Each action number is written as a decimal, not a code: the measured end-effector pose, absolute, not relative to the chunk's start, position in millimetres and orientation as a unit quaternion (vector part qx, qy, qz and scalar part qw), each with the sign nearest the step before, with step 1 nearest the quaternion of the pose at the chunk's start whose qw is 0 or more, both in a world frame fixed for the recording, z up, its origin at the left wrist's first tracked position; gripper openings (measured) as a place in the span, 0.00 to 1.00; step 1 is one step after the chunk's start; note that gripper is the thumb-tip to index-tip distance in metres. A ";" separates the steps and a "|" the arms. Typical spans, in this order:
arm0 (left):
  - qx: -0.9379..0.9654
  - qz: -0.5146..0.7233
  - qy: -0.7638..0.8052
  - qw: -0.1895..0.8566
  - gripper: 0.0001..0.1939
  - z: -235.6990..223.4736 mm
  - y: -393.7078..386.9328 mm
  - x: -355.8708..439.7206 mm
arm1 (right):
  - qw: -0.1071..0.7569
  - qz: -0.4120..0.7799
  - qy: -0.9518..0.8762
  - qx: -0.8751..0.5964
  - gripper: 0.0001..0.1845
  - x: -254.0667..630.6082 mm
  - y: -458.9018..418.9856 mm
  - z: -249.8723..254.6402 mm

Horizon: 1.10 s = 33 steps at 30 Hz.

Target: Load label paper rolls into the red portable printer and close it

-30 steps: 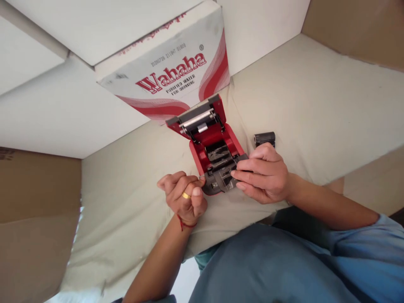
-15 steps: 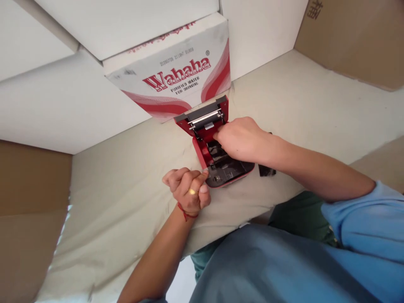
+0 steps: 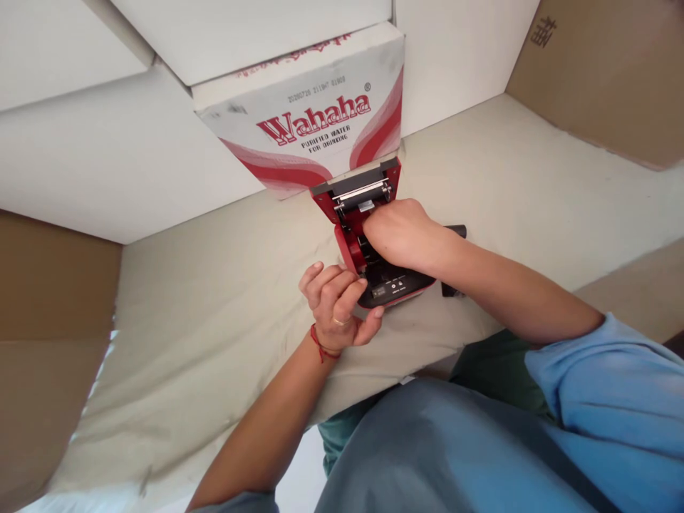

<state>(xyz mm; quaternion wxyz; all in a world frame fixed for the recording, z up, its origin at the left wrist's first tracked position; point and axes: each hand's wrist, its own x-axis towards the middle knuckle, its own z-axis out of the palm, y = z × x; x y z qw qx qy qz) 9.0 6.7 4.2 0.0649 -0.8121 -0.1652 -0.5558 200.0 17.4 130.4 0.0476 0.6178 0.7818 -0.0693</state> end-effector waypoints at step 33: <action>-0.836 -0.521 -0.164 0.054 0.22 1.4 14.5 7.0 | -0.186 -0.149 0.622 0.746 0.23 377.1 -55.2 67.8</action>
